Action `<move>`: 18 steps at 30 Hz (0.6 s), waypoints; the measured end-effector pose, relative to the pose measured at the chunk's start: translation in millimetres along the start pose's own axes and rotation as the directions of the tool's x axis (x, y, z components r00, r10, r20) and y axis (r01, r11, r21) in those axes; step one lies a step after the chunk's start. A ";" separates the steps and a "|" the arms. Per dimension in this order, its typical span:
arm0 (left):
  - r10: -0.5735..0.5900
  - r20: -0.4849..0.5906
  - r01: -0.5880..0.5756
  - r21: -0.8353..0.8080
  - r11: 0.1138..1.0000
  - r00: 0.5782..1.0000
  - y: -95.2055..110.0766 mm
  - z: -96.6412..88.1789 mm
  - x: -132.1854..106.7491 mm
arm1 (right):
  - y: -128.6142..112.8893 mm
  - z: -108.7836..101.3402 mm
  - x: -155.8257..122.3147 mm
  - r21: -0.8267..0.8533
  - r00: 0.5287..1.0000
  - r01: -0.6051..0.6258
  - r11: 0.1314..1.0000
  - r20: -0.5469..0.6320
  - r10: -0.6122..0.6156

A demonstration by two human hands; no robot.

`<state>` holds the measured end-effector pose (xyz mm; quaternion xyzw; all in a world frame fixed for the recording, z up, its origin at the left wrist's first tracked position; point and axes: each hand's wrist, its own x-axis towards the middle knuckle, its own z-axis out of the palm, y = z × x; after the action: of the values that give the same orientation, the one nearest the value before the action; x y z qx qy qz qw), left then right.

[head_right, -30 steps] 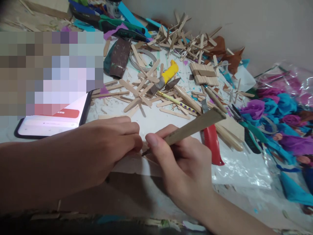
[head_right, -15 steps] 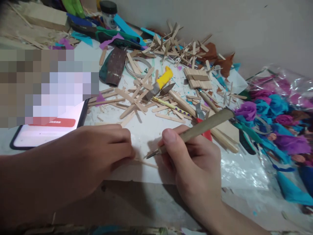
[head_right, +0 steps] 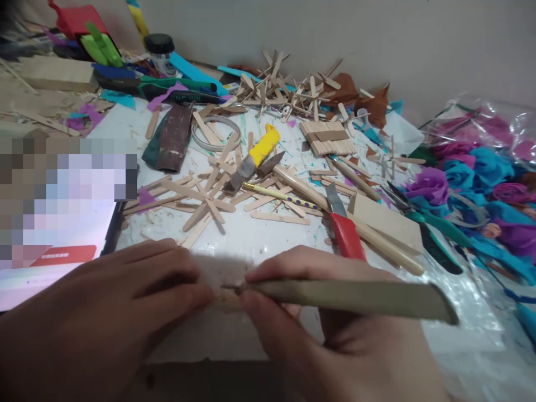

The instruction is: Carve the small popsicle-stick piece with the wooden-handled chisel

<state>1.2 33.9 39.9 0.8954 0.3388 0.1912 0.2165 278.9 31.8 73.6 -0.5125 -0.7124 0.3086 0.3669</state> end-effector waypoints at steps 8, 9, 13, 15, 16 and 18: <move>-0.031 -0.007 0.031 0.007 0.999 0.999 -2.2 2.6 0.3 | 7.6 8.4 2.2 0.065 0.989 -0.060 0.996 0.142 0.050; -0.034 -0.011 0.034 0.009 0.999 0.999 -2.2 3.6 0.4 | 8.9 7.9 0.7 0.086 0.988 -0.026 0.996 0.151 0.013; -0.006 -0.031 0.007 0.034 0.999 0.999 -1.3 6.0 1.9 | 15.4 6.4 -2.0 0.141 0.973 0.032 0.990 0.222 -0.063; -0.023 0.010 0.023 0.046 0.999 1.000 -0.5 5.2 2.8 | 18.0 7.7 -1.1 0.176 0.973 -0.005 0.984 0.228 -0.035; -0.039 0.033 0.038 0.049 0.998 0.999 -0.4 4.7 3.0 | 18.8 8.8 -0.3 0.197 0.975 -0.028 0.980 0.220 -0.017; -0.030 0.043 0.029 0.027 0.999 0.999 -1.2 4.5 3.1 | 19.2 11.0 1.2 0.228 0.976 -0.080 0.970 0.216 0.030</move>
<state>4.9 35.7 36.2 0.8970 0.3497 0.1640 0.2150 279.0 37.6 52.3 -0.4493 -0.6912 0.4535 0.3387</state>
